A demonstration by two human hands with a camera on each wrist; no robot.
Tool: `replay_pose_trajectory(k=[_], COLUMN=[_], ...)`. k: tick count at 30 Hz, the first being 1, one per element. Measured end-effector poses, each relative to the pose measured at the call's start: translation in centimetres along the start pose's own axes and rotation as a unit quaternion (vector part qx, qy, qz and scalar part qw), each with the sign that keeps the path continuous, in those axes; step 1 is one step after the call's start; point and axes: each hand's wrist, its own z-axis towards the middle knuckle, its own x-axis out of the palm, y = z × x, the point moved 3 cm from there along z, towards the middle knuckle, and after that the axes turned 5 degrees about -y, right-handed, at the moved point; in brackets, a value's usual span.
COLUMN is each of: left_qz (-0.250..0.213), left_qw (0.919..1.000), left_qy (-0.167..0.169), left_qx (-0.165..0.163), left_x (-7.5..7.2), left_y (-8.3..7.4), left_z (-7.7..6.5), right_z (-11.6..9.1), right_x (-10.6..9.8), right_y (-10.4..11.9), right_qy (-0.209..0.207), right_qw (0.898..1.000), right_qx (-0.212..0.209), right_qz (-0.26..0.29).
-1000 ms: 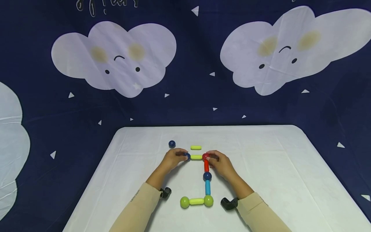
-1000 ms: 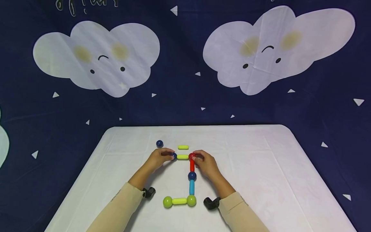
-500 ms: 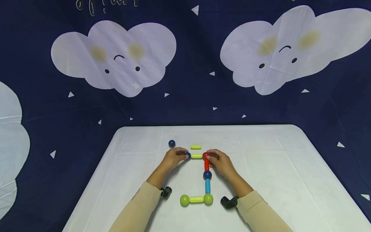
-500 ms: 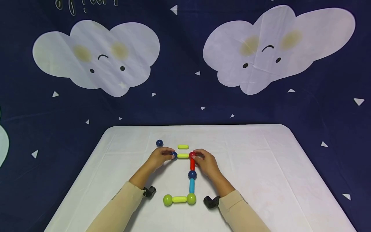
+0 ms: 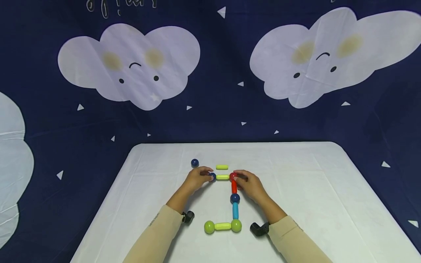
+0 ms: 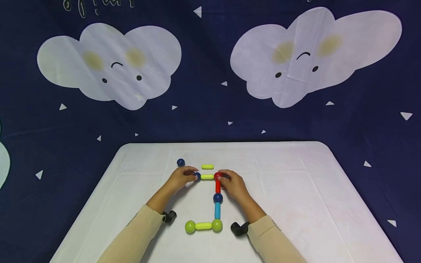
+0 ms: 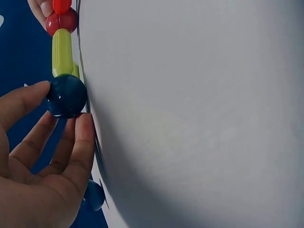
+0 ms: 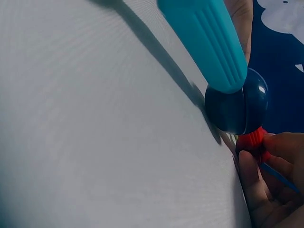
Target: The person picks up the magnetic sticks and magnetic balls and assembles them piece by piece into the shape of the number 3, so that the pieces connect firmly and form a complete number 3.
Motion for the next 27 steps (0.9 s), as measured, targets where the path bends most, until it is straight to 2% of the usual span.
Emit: replay_pose_trajectory(k=[6,14,24,27], left_qz=[-0.003,-0.013,0.035,0.047], left_qw=[1.0,0.9998,0.9986,0.9983], left_qy=[0.001,-0.017,-0.025,-0.023], left_qx=[0.002,0.005,0.03,0.025], left_x=[-0.1,0.2,1.2,1.5], left_y=[-0.5,-1.0,-1.9,-2.2], left_z=[0.5,2.1,4.1,4.6], right_z=[0.1,0.0,0.1,0.0], right_x=[0.0,-0.1,0.1,0.0], right_y=[-0.2,-0.3,-0.4,-0.3], right_qy=[0.001,0.003,0.002,0.002], right_qw=[1.0,1.0,1.0,1.0], right_qx=[0.003,0.006,0.006,0.004], right_qz=[0.004,0.022,0.018,0.019])
